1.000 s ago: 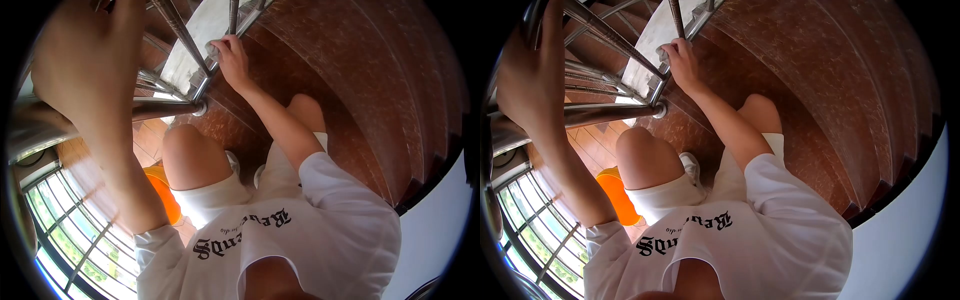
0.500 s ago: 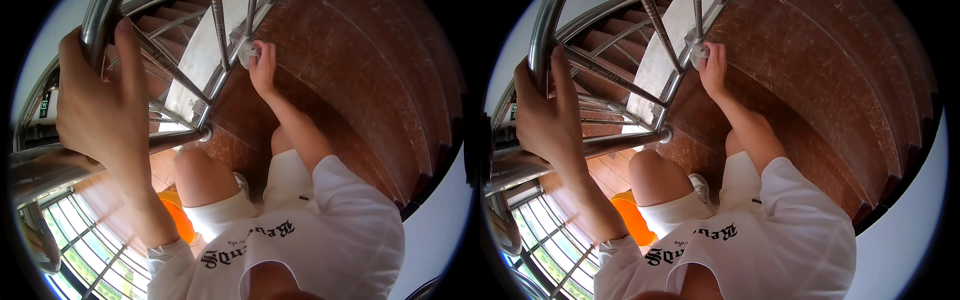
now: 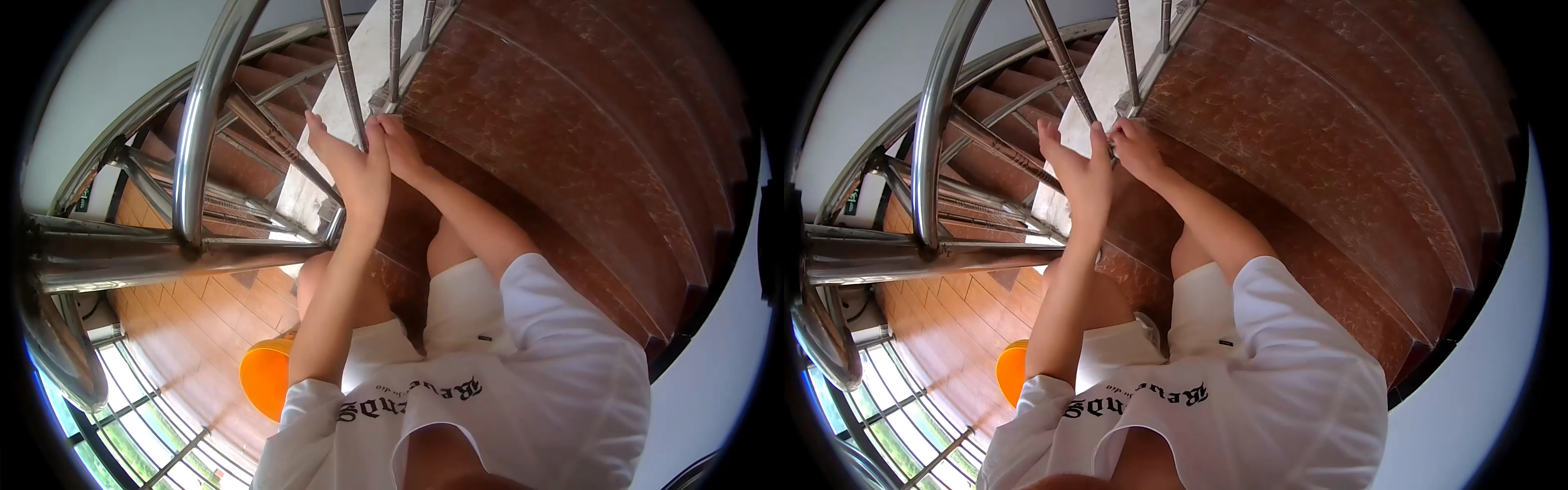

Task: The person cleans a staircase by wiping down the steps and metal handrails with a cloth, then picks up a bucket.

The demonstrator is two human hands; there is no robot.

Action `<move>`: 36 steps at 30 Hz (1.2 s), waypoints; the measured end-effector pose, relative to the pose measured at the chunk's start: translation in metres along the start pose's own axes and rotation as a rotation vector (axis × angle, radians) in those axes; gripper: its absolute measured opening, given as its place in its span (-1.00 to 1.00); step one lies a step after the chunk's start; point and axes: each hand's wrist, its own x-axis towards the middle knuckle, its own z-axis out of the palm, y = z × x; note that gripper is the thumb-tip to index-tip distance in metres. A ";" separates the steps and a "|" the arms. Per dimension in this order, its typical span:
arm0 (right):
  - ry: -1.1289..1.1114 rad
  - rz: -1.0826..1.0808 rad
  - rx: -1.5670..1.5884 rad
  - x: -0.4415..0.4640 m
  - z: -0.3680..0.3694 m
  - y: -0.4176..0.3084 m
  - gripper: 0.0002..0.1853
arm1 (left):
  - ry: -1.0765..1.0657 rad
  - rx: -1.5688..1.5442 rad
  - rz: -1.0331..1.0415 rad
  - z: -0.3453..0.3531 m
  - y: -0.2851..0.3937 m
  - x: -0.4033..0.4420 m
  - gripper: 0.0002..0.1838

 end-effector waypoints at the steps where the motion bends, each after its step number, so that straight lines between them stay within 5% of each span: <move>1: -0.113 0.198 0.123 0.007 -0.007 -0.004 -0.91 | 0.047 0.025 0.069 0.016 -0.013 0.011 -0.29; 3: 0.048 -0.062 -0.181 0.017 -0.025 -0.001 -0.84 | -0.191 -0.258 -0.138 0.035 -0.031 0.027 -0.56; 4: 0.113 -0.038 -0.188 0.016 -0.021 0.006 -0.83 | -0.073 -0.202 -0.037 0.047 -0.038 0.032 -0.77; 5: 0.181 -0.016 -0.194 0.018 -0.017 0.012 -0.82 | -0.073 -0.205 -0.037 0.053 -0.045 0.030 -0.77; 7: 0.173 0.437 0.194 0.010 -0.007 -0.024 -0.85 | -0.164 -0.199 -0.183 0.054 -0.041 0.031 -0.82; 10: -0.064 -0.068 -0.002 -0.017 0.015 0.000 -0.85 | -0.154 -0.187 -0.104 0.053 -0.045 0.031 -0.83; 12: -0.046 -0.125 -0.129 0.002 -0.005 0.017 -0.87 | -0.165 -0.203 -0.084 0.053 -0.045 0.033 -0.86; 15: 0.089 0.248 0.142 0.026 -0.031 0.002 -0.91 | -0.179 -0.198 -0.082 0.050 -0.042 0.033 -0.86; 17: 0.290 -0.042 -0.232 0.008 -0.004 0.004 -0.91 | -0.204 -0.224 -0.103 0.047 -0.041 0.033 -0.87; 19: 0.137 -0.012 -0.235 -0.004 0.011 0.000 -0.85 | -0.288 -0.222 -0.240 0.041 -0.038 0.034 -0.83; 21: 0.115 0.157 0.224 -0.018 0.017 -0.014 -0.80 | -0.054 -0.003 0.126 0.050 -0.057 0.006 -0.51; 22: 0.108 0.239 0.441 -0.027 0.026 -0.013 -0.78 | -0.062 0.007 0.120 0.031 -0.038 -0.016 -0.35; 23: 0.057 0.220 0.298 -0.023 0.027 -0.007 -0.76 | -0.279 -0.119 -0.122 -0.007 -0.006 -0.032 -0.32; 24: 0.009 0.195 0.156 -0.019 0.026 -0.003 -0.74 | -0.402 -0.218 -0.056 -0.042 0.011 -0.049 -0.32; 25: -0.065 0.063 -0.301 -0.013 0.021 -0.003 -0.71 | -0.488 -0.318 0.004 -0.089 0.038 -0.062 -0.38; 28: -0.098 -0.107 -0.356 0.003 0.030 0.033 -0.67 | -0.529 -0.102 0.090 -0.211 0.067 -0.104 -0.61; 30: -0.132 -0.131 -0.343 0.009 0.031 0.046 -0.67 | -0.340 0.130 -0.169 -0.284 0.051 -0.143 -0.72; 32: -0.217 -0.063 -0.385 0.010 0.025 0.035 -0.63 | 0.142 0.384 -0.587 -0.349 0.015 -0.218 -0.82; 35: -0.239 -0.119 -0.460 0.017 0.031 0.060 -0.65 | 0.607 0.861 -0.978 -0.450 -0.034 -0.386 -0.37; 36: -0.272 -0.126 -0.498 0.021 0.031 0.055 -0.65 | 0.630 0.872 -0.988 -0.466 -0.037 -0.410 -0.37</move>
